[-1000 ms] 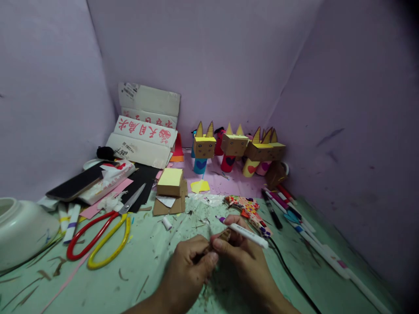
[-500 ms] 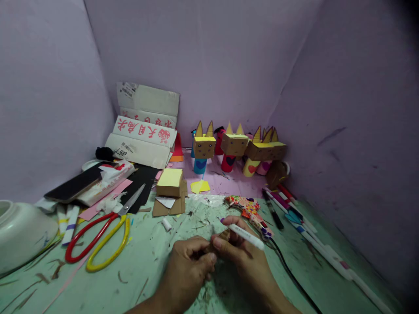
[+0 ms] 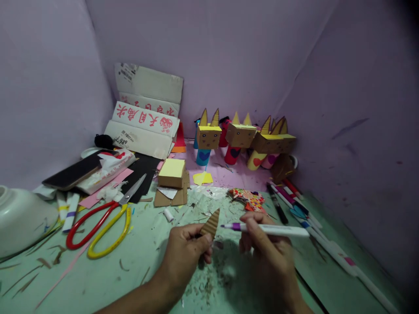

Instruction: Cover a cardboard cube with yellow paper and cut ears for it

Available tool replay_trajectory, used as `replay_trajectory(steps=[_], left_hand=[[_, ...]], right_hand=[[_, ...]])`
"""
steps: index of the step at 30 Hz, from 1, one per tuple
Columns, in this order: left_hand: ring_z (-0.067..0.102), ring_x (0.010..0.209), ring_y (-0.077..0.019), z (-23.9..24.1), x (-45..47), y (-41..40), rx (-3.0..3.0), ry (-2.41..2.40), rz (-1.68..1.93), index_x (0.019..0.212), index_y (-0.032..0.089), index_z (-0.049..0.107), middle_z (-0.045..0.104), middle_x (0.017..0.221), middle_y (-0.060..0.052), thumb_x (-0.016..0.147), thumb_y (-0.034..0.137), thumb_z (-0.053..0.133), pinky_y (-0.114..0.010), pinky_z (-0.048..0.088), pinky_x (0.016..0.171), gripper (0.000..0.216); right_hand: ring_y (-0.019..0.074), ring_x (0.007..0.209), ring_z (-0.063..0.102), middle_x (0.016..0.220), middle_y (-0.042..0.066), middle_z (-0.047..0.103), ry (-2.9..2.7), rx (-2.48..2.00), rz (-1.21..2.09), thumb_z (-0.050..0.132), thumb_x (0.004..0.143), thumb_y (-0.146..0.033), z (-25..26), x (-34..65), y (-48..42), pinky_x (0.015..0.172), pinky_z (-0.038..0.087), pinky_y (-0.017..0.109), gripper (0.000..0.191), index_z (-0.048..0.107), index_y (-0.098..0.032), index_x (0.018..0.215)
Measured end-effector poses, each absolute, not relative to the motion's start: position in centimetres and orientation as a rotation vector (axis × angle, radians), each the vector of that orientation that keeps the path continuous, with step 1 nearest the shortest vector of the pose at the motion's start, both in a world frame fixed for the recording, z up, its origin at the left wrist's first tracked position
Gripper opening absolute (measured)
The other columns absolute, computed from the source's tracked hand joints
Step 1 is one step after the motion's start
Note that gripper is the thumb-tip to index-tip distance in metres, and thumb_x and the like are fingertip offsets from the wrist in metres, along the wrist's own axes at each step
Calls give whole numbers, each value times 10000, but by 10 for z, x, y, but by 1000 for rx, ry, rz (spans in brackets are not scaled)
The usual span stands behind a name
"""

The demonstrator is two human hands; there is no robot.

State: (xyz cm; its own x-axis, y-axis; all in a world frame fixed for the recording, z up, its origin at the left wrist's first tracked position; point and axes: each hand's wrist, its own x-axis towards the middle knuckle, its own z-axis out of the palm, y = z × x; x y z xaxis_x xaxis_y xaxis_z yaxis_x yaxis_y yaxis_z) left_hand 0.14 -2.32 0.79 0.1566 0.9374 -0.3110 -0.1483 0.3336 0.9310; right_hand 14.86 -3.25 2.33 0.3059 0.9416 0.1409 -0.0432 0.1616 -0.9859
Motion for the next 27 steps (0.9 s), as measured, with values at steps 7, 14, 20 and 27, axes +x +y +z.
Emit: replay_trajectory(steps=[7, 14, 20, 27], left_hand=[[431, 404, -99, 17, 2, -24, 925, 1163, 947, 491, 147, 562, 485, 443, 25, 537, 274, 593, -238, 325, 435, 138], [361, 432, -82, 22, 3, -26, 967, 1180, 957, 510, 136, 589, 440, 427, 39, 550, 298, 608, -218, 251, 437, 168], [358, 456, -92, 22, 3, -25, 993, 1170, 948, 563, 128, 617, 431, 450, 40, 567, 299, 590, -226, 266, 451, 173], [416, 430, -106, 20, 2, -26, 998, 1159, 936, 527, 144, 579, 465, 450, 27, 573, 309, 580, -244, 321, 450, 171]], right_hand=[[119, 495, 506, 540, -31, 565, -1314, -1259, 771, 626, 741, -359, 27, 139, -44, 469, 370, 215, 166, 604, -203, 692], [116, 477, 523, 567, -16, 626, -1452, -1237, 687, 625, 749, -313, 21, 139, -46, 474, 391, 218, 126, 641, -202, 690], [114, 479, 539, 562, -14, 634, -1491, -1213, 684, 614, 764, -306, 19, 139, -43, 468, 408, 206, 129, 644, -197, 702], [123, 501, 574, 577, -17, 642, -1467, -1241, 654, 631, 748, -294, 19, 143, -39, 473, 436, 201, 97, 647, -203, 720]])
